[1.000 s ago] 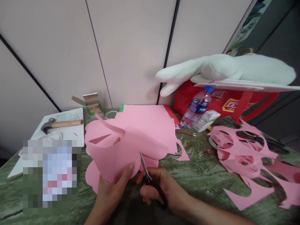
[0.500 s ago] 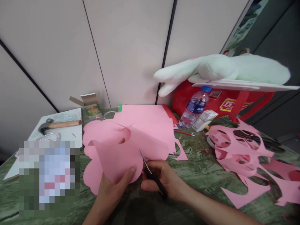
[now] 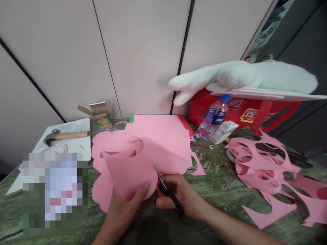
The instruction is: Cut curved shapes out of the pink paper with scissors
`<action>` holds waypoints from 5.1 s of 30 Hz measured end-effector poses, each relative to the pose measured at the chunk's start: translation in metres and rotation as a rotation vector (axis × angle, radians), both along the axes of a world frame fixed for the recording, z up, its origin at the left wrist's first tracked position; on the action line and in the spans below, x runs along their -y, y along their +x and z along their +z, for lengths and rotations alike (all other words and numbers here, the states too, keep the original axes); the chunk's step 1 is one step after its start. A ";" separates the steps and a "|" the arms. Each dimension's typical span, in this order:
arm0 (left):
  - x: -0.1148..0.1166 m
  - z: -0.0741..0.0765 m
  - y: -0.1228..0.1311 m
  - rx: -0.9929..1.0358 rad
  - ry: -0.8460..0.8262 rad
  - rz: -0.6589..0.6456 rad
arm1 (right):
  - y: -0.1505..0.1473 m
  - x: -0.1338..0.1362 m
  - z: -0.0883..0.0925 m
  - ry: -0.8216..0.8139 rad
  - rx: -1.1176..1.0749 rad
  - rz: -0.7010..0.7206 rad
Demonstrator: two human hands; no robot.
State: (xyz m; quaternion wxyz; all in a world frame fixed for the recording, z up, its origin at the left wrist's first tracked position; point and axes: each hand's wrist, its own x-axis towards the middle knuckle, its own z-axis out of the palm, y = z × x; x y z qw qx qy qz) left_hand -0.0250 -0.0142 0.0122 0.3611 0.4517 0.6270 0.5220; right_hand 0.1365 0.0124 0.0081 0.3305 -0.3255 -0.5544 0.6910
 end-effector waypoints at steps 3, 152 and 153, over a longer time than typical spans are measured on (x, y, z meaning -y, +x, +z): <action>0.001 0.002 0.002 0.014 0.005 0.018 | 0.000 0.000 0.000 -0.018 0.004 -0.004; 0.003 0.011 -0.010 -0.059 -0.018 -0.046 | 0.001 0.001 -0.015 -0.027 -0.028 0.016; 0.002 0.011 -0.009 -0.052 -0.019 -0.041 | 0.001 0.001 -0.016 -0.027 -0.023 0.019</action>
